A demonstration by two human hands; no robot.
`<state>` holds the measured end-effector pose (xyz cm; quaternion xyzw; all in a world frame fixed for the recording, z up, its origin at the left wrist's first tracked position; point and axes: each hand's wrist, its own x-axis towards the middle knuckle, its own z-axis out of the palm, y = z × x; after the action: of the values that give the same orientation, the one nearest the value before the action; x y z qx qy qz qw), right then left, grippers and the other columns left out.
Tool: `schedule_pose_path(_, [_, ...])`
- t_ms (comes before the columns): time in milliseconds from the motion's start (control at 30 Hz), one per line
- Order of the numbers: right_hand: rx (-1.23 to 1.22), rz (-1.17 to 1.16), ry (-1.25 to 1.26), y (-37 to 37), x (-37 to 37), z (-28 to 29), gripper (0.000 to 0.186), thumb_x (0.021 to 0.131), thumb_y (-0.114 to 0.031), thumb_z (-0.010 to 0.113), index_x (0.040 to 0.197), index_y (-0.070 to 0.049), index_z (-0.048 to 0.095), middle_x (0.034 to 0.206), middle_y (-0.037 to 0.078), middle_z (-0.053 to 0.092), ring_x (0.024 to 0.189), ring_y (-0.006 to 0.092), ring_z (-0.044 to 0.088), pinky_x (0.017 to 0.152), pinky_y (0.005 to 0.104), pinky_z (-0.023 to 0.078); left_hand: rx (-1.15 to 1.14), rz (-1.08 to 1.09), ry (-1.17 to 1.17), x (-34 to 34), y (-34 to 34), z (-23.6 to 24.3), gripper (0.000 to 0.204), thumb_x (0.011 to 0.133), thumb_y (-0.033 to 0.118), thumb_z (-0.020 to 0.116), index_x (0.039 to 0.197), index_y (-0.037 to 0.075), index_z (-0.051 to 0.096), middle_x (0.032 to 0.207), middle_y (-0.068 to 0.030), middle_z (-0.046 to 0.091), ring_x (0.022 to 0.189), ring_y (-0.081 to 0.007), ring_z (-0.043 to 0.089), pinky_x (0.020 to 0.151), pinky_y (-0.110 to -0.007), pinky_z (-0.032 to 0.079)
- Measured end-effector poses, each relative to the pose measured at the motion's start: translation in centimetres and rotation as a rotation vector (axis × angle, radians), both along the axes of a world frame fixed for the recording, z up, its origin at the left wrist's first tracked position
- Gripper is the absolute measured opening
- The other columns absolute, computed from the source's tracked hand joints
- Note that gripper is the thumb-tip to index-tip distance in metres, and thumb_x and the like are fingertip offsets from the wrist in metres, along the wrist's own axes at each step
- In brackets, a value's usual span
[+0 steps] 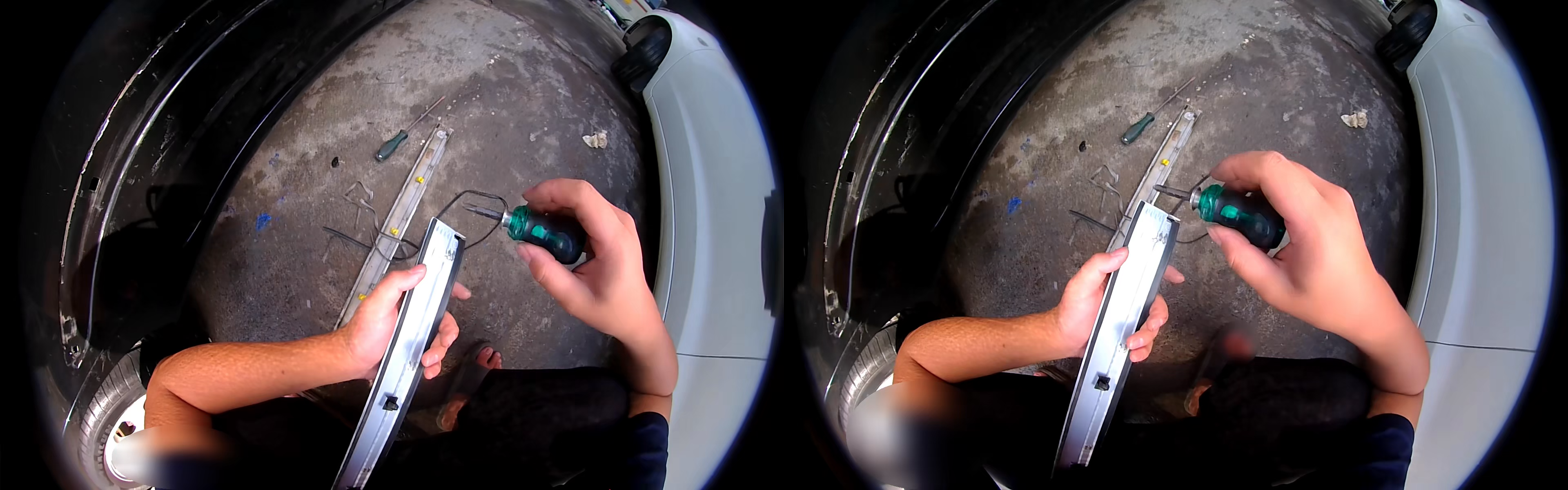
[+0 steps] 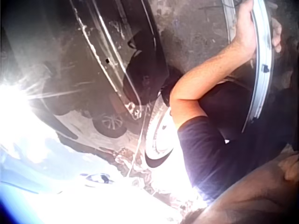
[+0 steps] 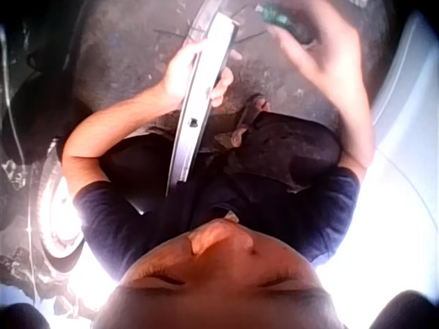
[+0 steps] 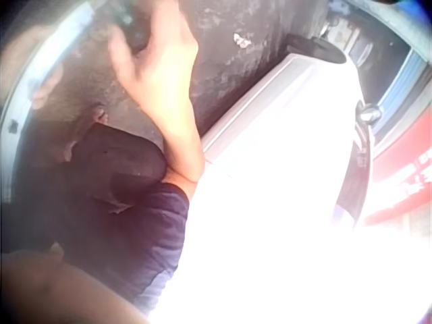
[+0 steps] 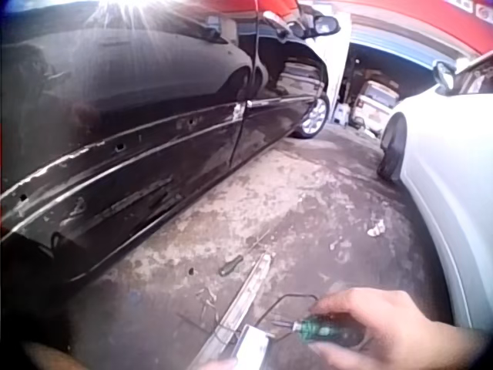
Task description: The person uses a screwdriver to tighten a screw on a long, silver car trim piece. They then lift the trim and align it along the side of a black car, pressing it into place to secure it.
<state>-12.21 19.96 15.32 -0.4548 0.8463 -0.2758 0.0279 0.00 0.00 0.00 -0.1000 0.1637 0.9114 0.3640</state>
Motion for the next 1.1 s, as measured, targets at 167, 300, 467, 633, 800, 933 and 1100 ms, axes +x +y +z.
schedule_pose_path(167, [-0.156,0.112,0.131,-0.5,0.0,-1.3,0.030,0.072,-0.004,0.082,0.098,0.000,0.067,0.095,0.014,0.069,0.083,0.0294,0.070,0.072,0.0347,0.057,0.055,0.060,0.010,-0.4,-0.6,0.6,0.063,0.099,0.059,0.042,0.145,0.016,0.037,0.084,-0.0176,0.065,0.056,-0.0235,0.059,0.056,-0.043,0.054])
schedule_pose_path(300, [-0.125,0.132,0.042,-0.5,0.1,-1.9,0.029,0.072,-0.003,0.082,0.097,-0.001,0.068,0.096,0.014,0.069,0.084,0.0291,0.070,0.072,0.0349,0.058,0.054,0.065,0.025,-0.4,-0.4,0.6,0.063,0.099,0.059,0.041,0.146,0.017,0.037,0.084,-0.0171,0.065,0.055,-0.0218,0.059,0.056,-0.043,0.055])
schedule_pose_path(467, [-0.123,0.132,0.040,-0.6,0.2,-1.9,0.028,0.072,-0.002,0.082,0.096,-0.002,0.068,0.094,0.014,0.070,0.083,0.0286,0.071,0.072,0.0351,0.058,0.050,0.046,0.047,-0.6,-0.3,0.8,0.064,0.099,0.061,0.036,0.147,0.018,0.036,0.086,-0.0194,0.063,0.055,-0.0223,0.056,0.057,-0.043,0.053])
schedule_pose_path(633, [-0.117,0.126,0.033,-0.8,0.3,-1.9,0.027,0.071,-0.003,0.082,0.095,-0.002,0.069,0.094,0.014,0.070,0.083,0.0289,0.071,0.071,0.0349,0.058,0.063,0.048,0.071,-0.5,-0.4,0.8,0.063,0.099,0.061,0.035,0.146,0.019,0.037,0.085,-0.0187,0.062,0.054,-0.0221,0.055,0.056,-0.043,0.053])
schedule_pose_path(800, [-0.121,0.130,0.063,-0.8,0.4,-1.9,0.028,0.071,-0.003,0.082,0.095,-0.001,0.069,0.093,0.014,0.070,0.083,0.0293,0.071,0.071,0.0351,0.058,0.069,0.057,0.057,-0.4,-0.3,1.0,0.062,0.100,0.059,0.036,0.146,0.018,0.038,0.084,-0.0175,0.062,0.053,-0.0211,0.055,0.056,-0.042,0.053])
schedule_pose_path(933, [-0.119,0.131,0.059,-0.8,0.3,-1.7,0.028,0.071,-0.003,0.083,0.095,-0.001,0.068,0.093,0.014,0.070,0.082,0.0295,0.071,0.071,0.0351,0.058,0.084,0.070,0.065,-0.3,-0.2,1.1,0.063,0.101,0.057,0.038,0.147,0.016,0.036,0.083,-0.0156,0.063,0.052,-0.0191,0.056,0.055,-0.041,0.055])
schedule_pose_path(1100, [-0.129,0.138,0.050,-0.8,0.4,-1.8,0.028,0.071,-0.003,0.083,0.095,-0.001,0.068,0.092,0.014,0.070,0.081,0.0293,0.071,0.070,0.0348,0.057,0.050,0.051,0.050,-0.3,-0.2,1.0,0.062,0.099,0.061,0.035,0.144,0.019,0.040,0.083,-0.0179,0.061,0.053,-0.0220,0.053,0.055,-0.042,0.052])
